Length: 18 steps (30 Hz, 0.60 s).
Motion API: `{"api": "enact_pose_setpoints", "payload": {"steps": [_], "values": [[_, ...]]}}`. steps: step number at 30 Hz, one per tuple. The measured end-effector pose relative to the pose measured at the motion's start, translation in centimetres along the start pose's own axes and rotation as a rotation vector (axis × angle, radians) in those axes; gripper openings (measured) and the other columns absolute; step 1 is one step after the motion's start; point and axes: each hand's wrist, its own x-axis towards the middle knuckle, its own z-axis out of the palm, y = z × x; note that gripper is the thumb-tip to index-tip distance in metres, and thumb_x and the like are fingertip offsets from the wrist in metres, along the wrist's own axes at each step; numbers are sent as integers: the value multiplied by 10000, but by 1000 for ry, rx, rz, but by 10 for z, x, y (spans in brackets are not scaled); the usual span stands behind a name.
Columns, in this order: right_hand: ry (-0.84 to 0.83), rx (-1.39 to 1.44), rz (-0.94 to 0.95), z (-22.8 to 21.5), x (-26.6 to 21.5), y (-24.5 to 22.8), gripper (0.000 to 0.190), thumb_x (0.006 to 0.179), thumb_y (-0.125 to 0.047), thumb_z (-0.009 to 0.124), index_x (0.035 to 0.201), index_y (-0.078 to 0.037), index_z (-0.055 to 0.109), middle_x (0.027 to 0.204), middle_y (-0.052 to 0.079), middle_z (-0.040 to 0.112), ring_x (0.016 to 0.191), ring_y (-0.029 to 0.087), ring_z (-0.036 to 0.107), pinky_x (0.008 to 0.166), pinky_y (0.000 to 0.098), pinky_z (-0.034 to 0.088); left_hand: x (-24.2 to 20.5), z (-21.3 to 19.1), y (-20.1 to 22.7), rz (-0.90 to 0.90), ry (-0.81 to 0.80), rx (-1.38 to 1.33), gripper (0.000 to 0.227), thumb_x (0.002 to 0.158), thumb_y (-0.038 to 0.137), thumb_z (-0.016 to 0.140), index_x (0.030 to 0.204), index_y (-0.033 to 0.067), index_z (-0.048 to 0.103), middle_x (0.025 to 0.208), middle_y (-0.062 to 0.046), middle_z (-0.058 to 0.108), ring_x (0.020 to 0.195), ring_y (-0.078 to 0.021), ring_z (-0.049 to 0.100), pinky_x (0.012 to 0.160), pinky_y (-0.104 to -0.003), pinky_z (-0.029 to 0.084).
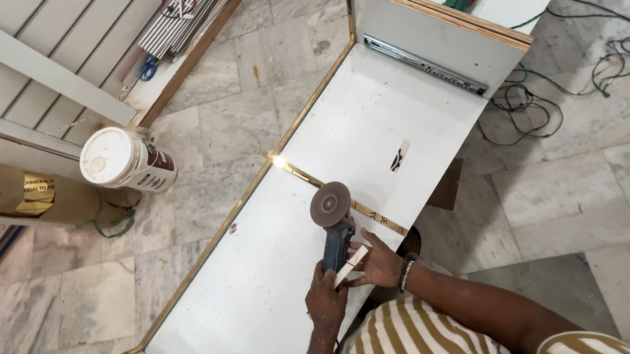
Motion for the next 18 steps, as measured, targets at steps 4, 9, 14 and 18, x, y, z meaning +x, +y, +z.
{"api": "enact_pose_setpoints", "payload": {"steps": [4, 9, 14, 18], "values": [[9, -57, -5, -29, 0, 10, 723, 935, -572, 463, 1472, -90, 502, 1361, 107, 635, 1236, 280, 619, 1069, 587, 491, 6, 28, -22, 59, 74, 50, 266, 745, 121, 814, 951, 61, 657, 1452, -203, 530, 1039, -373, 677, 838, -470, 569], [48, -320, -110, -54, 14, 24, 359, 999, -226, 639, 1331, -92, 608, 1273, 65, 634, 1125, 200, 655, 1014, 384, 572, 4, 45, -32, 65, 101, 71, 238, 720, 73, 806, 900, 54, 653, 1465, -197, 530, 1081, -367, 658, 848, -476, 558], [394, -514, -246, -48, 23, 34, 221, 1047, -204, 613, 1150, -37, 716, 1106, 78, 670, 876, 126, 650, 842, 291, 633, 5, 54, -38, 136, 182, 121, 233, 668, 12, 792, 858, 47, 663, 1435, -202, 549, 1130, -370, 633, 888, -485, 530], [578, -406, -381, -53, 10, 31, 223, 1014, -178, 608, 1143, -19, 698, 1061, 65, 725, 833, 136, 694, 791, 297, 636, 7, 54, -46, 91, 179, 97, 233, 753, 86, 807, 900, 70, 627, 1266, -187, 655, 1003, -364, 682, 824, -479, 548]]}}
